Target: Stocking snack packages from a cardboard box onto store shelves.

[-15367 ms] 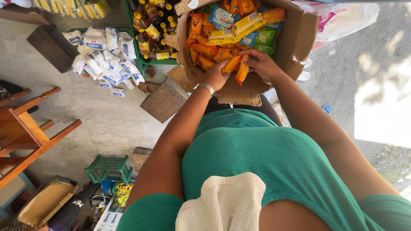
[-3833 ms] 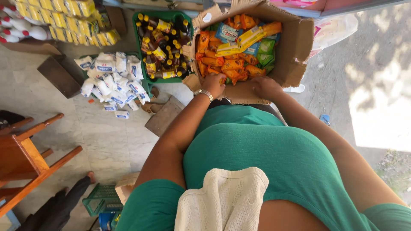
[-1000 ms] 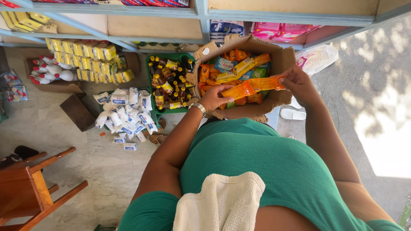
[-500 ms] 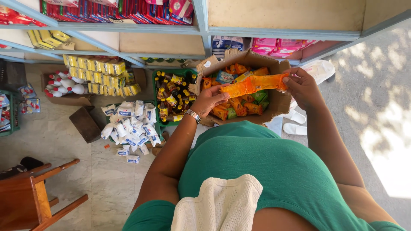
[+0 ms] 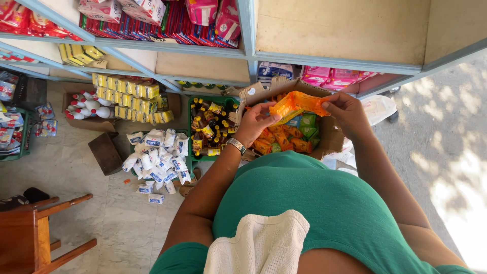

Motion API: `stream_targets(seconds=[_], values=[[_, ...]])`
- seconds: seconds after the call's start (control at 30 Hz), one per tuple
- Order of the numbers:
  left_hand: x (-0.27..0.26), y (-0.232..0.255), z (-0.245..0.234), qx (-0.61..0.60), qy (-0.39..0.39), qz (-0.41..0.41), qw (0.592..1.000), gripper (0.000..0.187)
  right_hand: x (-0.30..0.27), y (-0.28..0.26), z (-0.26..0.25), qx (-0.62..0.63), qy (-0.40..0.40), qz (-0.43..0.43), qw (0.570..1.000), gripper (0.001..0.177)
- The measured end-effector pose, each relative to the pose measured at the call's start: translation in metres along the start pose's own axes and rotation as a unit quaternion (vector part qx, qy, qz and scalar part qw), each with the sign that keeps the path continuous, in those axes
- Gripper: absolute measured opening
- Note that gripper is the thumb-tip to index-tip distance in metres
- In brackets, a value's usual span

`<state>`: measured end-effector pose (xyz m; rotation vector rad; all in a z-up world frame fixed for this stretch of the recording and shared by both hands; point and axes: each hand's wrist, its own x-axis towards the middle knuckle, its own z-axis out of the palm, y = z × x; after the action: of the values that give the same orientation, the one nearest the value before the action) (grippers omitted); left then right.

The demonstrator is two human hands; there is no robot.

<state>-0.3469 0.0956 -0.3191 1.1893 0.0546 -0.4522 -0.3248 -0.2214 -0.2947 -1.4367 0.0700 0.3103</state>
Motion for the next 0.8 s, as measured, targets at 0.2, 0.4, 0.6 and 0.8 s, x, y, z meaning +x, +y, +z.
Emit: stream_targets(seconds=[0.2,0.4,0.6,0.8], values=[[-0.004,-0.015,0.018,0.064,0.037,0.046,0.996,0.053,0.0,0.017,0.023,-0.079,-0.001,-0.039,0.996,0.015],[0.006,-0.04,0.02,0.145,0.075,0.102,0.981,0.053,0.014,0.075,0.043,-0.144,-0.023,-0.029,0.989,0.022],[0.005,-0.053,0.016,0.25,0.12,0.065,0.959,0.049,0.001,0.075,0.054,-0.149,-0.015,0.029,0.988,0.021],[0.004,-0.05,0.021,0.299,0.108,0.088,0.944,0.047,-0.002,0.07,0.055,-0.039,-0.009,0.098,0.994,0.028]])
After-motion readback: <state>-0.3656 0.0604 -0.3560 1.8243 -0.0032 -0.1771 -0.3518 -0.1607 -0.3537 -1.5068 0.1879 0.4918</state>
